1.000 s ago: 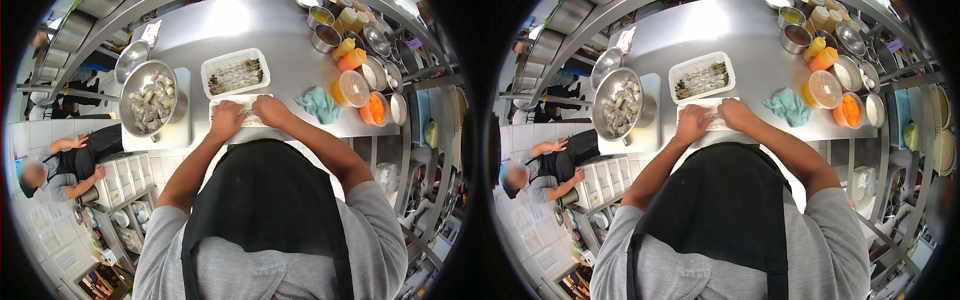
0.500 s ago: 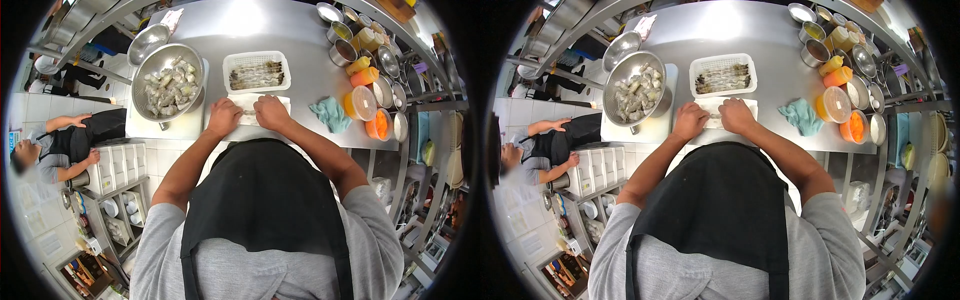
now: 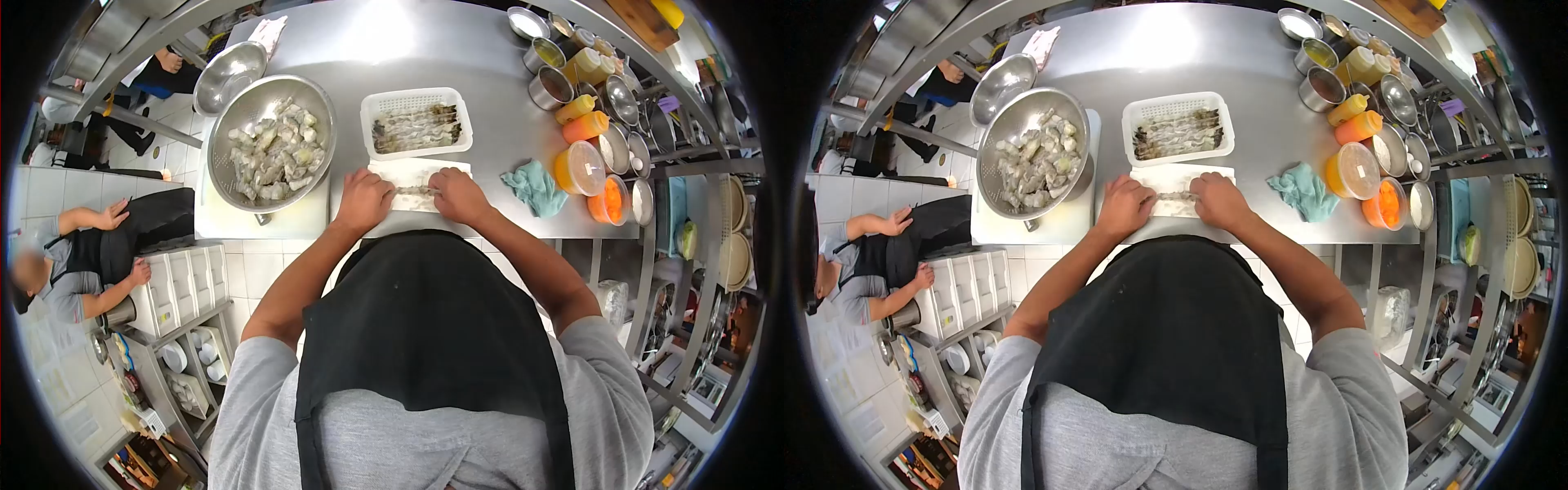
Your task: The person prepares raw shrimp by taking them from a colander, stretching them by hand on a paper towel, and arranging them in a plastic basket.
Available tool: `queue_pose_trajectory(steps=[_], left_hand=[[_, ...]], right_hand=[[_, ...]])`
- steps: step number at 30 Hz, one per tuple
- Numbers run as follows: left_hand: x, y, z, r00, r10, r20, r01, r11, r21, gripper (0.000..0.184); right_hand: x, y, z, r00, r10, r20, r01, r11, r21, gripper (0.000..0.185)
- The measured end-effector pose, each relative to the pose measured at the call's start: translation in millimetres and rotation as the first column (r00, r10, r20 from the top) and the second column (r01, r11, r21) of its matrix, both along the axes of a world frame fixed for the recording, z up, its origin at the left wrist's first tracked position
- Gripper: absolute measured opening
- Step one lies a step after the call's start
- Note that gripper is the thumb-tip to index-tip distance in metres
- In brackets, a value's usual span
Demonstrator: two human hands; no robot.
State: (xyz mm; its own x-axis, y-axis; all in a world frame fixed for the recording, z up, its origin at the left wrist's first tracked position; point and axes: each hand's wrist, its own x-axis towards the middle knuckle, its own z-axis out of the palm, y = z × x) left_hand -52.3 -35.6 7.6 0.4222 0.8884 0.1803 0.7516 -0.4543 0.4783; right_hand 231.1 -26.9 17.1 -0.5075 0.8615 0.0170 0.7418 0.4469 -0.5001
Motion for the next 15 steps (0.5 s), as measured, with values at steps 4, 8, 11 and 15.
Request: queue_pose_trajectory(steps=[4,8,11,15], left_hand=[[3,-8,29,0.997,-0.035,0.066,0.035,0.999,0.005,0.008],[12,7,51,0.973,0.019,0.231,-0.034,0.997,0.062,0.006],[22,52,61,0.973,0.121,0.198,-0.153,0.976,0.154,0.008],[36,109,55,0.963,0.269,0.016,-0.269,0.953,0.137,0.013]], right_hand=[[0,-5,17,0.999,-0.015,0.049,0.018,0.998,-0.055,0.023],[3,7,63,0.997,-0.061,-0.039,0.064,0.995,0.076,0.020],[2,61,77,0.998,-0.045,-0.054,0.056,0.974,0.218,0.017],[-1,129,66,0.993,-0.031,0.114,-0.002,0.962,0.274,0.016]])
